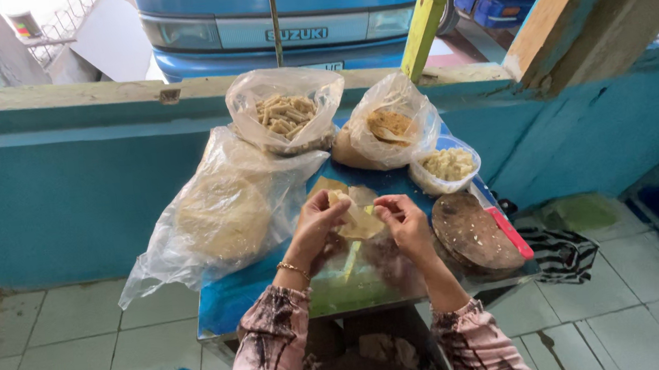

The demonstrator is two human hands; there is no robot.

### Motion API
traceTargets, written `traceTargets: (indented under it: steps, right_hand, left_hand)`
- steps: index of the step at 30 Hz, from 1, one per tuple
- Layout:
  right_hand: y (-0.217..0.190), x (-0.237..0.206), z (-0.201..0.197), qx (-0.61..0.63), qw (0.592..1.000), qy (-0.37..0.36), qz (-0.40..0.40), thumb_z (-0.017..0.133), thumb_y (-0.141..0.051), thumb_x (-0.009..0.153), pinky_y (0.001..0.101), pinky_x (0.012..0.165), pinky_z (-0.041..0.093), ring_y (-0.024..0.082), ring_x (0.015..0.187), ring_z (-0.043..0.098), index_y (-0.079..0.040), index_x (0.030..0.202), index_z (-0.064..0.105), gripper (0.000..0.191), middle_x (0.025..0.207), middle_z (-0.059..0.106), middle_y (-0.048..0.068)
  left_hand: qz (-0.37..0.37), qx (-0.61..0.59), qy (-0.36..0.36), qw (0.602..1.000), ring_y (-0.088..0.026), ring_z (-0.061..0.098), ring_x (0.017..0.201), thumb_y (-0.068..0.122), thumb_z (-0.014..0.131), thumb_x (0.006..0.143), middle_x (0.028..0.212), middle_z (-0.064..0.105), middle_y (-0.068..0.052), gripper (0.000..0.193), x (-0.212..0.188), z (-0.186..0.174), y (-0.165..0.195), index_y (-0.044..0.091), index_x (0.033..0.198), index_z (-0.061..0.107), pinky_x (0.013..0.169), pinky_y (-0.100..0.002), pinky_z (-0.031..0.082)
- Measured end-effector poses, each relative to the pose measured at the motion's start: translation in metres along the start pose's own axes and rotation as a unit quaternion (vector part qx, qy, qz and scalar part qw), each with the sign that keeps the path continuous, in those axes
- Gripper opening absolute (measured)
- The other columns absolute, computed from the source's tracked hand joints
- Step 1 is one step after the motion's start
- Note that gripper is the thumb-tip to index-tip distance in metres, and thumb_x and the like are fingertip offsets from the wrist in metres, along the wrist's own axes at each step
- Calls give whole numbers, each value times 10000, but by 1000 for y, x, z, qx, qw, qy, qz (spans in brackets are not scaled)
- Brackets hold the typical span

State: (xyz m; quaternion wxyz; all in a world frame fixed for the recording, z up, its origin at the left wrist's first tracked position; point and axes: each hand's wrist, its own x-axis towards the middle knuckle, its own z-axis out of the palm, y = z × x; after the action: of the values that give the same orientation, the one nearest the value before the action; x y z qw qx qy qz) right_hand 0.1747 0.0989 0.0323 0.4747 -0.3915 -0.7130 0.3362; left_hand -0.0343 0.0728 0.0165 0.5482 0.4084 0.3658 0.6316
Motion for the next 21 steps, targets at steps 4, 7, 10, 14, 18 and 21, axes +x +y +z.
traceTargets:
  steps: [4, 7, 10, 14, 18, 21]
  right_hand:
    - [19, 12, 22, 36, 995, -85, -32, 808, -184, 845, 272, 698, 559, 111, 871, 678, -60, 1136, 659, 349, 1006, 713, 14]
    - [41, 17, 37, 146, 982, -106, 61, 789, -138, 1004, 291, 706, 487, 122, 813, 611, -30, 1086, 736, 146, 928, 698, 41]
    - [54, 11, 29, 383, 900, -101, 184, 704, -149, 957, 320, 716, 580, 131, 865, 713, -105, 1052, 699, 105, 976, 736, -2]
    - [53, 5, 8, 505, 818, -45, 272, 707, -116, 972, 338, 758, 585, 142, 870, 702, -153, 1091, 688, 127, 1011, 724, -11]
    - [34, -8, 2, 522, 797, -82, 294, 638, -295, 925, 359, 763, 602, 185, 902, 739, -78, 1122, 681, 296, 1045, 753, 63]
    - [32, -10, 10, 527, 788, -116, 298, 667, -225, 926, 324, 738, 590, 161, 896, 729, -82, 1201, 689, 311, 1062, 753, 59]
  left_hand:
    - [-15, 24, -15, 999, -77, 671, 767, 221, 781, 901, 909, 723, 3, 215, -5, 5, 3, 75, 1011, 668, 660, -231, 530]
    - [-14, 11, -12, 1000, -64, 641, 734, 226, 768, 921, 888, 714, 12, 200, -6, 4, 10, 77, 1009, 668, 626, -223, 499]
    - [-8, -2, -22, 1000, -42, 635, 758, 224, 757, 934, 904, 709, 30, 178, -9, 4, 15, 86, 1010, 674, 637, -211, 493]
    - [0, -20, -38, 999, -51, 657, 784, 212, 760, 928, 904, 709, 29, 159, -9, 5, 21, 87, 982, 678, 666, -220, 523]
    - [-26, -9, -63, 998, -59, 667, 806, 217, 758, 930, 909, 707, 28, 162, -16, 7, 24, 95, 946, 654, 685, -232, 540]
    - [-9, 28, -108, 994, -48, 636, 830, 210, 757, 951, 923, 688, 32, 154, -20, 8, 26, 85, 967, 670, 712, -233, 527]
